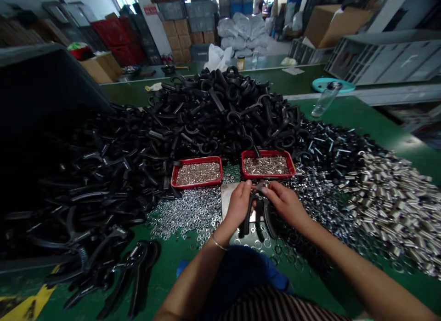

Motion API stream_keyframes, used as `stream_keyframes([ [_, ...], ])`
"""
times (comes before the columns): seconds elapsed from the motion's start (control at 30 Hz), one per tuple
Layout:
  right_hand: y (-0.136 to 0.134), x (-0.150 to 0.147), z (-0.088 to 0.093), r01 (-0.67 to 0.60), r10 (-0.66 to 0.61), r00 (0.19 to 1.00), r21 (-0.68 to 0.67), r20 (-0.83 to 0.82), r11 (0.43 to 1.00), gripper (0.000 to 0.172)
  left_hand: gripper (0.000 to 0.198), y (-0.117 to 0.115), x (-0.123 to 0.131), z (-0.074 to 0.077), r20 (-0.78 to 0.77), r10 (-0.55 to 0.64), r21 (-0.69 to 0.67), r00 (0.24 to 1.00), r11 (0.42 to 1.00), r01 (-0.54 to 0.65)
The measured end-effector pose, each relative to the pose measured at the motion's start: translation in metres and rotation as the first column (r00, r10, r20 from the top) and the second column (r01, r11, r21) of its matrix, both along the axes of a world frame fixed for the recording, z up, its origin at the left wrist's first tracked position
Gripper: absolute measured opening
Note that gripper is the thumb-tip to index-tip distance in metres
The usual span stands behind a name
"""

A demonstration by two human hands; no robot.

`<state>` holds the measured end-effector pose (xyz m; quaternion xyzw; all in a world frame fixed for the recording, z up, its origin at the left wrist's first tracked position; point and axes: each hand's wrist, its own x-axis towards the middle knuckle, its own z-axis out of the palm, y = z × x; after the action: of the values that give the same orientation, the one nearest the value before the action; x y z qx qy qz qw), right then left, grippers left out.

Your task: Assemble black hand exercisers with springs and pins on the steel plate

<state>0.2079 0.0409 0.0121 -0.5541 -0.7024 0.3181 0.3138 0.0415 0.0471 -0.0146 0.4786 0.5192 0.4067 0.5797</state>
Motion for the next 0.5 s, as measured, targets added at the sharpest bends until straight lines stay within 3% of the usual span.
stream_keyframes([
  [0.1,0.0034,-0.0029,-0.0021,-0.037,0.036,0.998,0.003,0.060,0.999,0.036,0.047,-0.0001,-0.0030,-0.0012,-0.002,-0.026,0.023,1.000,0.999,0.026],
  [0.3,0.0104,-0.0039,-0.0050,-0.124,0.120,0.979,0.019,0.163,0.992,0.032,0.044,0.0047,-0.0016,-0.0004,-0.179,-0.046,0.114,0.983,0.991,0.067],
  [0.5,0.0043,-0.0112,-0.0106,-0.065,0.061,0.996,0.061,0.064,0.996,0.030,0.043,0.0019,-0.0047,0.0009,-0.269,-0.039,0.184,0.962,0.979,0.091],
])
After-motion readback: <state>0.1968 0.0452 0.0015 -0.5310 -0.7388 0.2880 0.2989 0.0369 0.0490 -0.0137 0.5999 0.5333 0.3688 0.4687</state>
